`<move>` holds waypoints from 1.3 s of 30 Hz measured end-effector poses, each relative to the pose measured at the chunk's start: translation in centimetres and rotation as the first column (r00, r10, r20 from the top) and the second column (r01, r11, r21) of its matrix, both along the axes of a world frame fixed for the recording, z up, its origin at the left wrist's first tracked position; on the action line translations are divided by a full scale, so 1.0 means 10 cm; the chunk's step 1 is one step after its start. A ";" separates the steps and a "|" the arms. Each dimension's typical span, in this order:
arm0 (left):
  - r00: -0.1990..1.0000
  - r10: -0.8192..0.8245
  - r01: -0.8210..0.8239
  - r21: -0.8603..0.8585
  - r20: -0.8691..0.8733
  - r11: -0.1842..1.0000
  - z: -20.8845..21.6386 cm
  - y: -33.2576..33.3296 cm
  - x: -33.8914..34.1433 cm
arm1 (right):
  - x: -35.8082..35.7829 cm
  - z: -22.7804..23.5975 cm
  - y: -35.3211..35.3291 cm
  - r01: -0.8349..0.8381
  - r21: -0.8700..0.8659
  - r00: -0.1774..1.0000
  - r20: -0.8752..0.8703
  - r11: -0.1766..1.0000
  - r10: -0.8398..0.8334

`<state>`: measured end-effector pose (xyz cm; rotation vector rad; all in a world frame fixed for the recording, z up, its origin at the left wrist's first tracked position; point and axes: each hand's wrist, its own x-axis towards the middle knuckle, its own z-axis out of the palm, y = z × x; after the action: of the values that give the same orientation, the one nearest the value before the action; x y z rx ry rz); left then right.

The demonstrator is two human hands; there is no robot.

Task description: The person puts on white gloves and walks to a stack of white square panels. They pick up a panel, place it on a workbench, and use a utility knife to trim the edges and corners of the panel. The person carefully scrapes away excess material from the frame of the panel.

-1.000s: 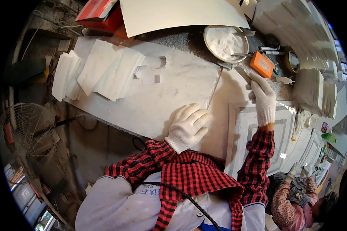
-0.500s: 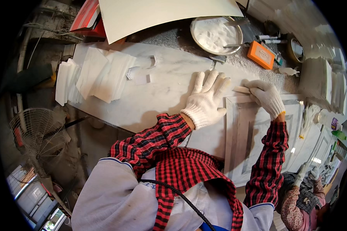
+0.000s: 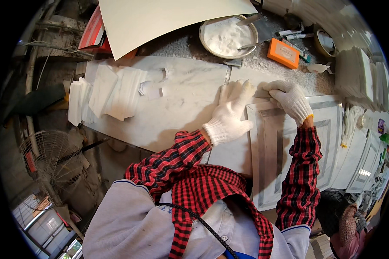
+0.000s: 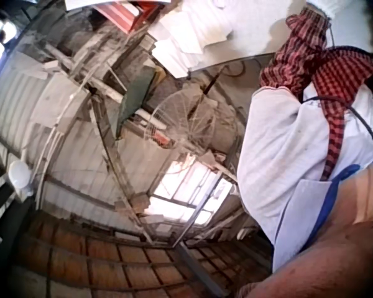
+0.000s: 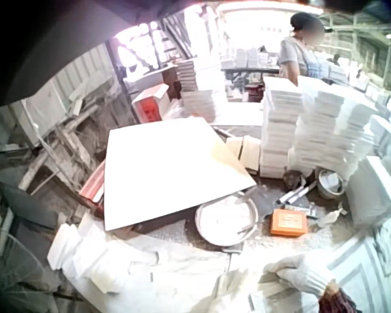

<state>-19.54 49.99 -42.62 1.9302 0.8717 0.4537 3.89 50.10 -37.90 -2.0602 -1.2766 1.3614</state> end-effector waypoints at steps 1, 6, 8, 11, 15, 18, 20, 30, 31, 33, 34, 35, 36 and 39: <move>0.997 0.007 0.002 -0.106 0.077 0.994 0.05 0.01 -0.04 | 0.02 0.01 -0.01 0.004 -0.004 1.000 0.004 1.000 -0.004; 0.994 0.090 -0.086 -0.069 0.060 0.994 0.29 -0.01 -0.41 | 0.08 0.06 -0.30 0.152 -0.054 0.979 -0.126 0.987 -0.158; 0.998 0.058 -0.058 0.024 0.022 0.998 0.28 -0.03 -0.50 | 0.08 0.04 -0.54 0.221 0.039 0.966 -0.148 0.975 -0.213; 0.993 0.024 -0.020 0.034 -0.112 0.999 0.22 -0.15 -0.54 | 0.03 0.11 -0.81 0.264 0.088 0.963 -0.081 0.960 -0.258; 0.997 0.000 0.008 0.098 -0.079 0.995 0.17 -0.27 -0.47 | -0.26 0.19 -1.02 0.310 0.260 0.943 0.041 0.915 -0.331; 0.997 -0.016 0.026 0.126 -0.079 0.992 0.17 -0.31 -0.41 | -0.44 0.16 -1.09 0.126 0.473 0.945 0.210 0.872 -0.250; 0.996 -0.013 0.027 0.163 -0.085 0.986 0.14 -0.35 -0.39 | -0.52 0.18 -1.14 0.019 0.521 0.868 0.416 0.854 -0.273; 0.940 -0.058 0.202 0.409 -0.337 0.890 0.04 -0.48 -0.37 | 0.02 -0.25 -2.16 0.447 0.659 0.583 0.298 0.605 -0.756; 0.937 -0.043 0.189 0.402 -0.346 0.896 0.06 -0.48 -0.32 | 0.05 -0.30 -2.24 0.522 0.657 0.542 0.237 0.544 -0.806; 0.935 -0.016 0.168 0.404 -0.354 0.899 0.05 -0.48 -0.21 | 0.04 -0.40 -2.35 0.655 0.626 0.454 0.123 0.424 -0.883; 0.934 -0.003 0.161 0.414 -0.356 0.896 0.02 -0.46 -0.14 | 0.02 -0.44 -2.37 0.714 0.598 0.408 0.067 0.364 -0.910; 0.934 0.008 0.155 0.425 -0.358 0.892 -0.01 -0.44 -0.07 | 0.00 -0.48 -2.39 0.768 0.564 0.358 0.013 0.302 -0.934; 0.931 0.022 0.150 0.436 -0.363 0.887 -0.06 -0.44 -0.01 | -0.02 -0.53 -2.40 0.707 0.614 0.381 0.088 0.351 -0.920; 0.924 0.006 0.181 0.450 -0.383 0.874 -0.14 -0.46 0.11 | -0.04 -0.56 -2.37 0.631 0.671 0.404 0.146 0.390 -0.903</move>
<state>-18.43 45.39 -43.97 2.5669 0.9667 0.2589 3.46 26.37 -43.55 -2.1491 -0.4469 -0.0270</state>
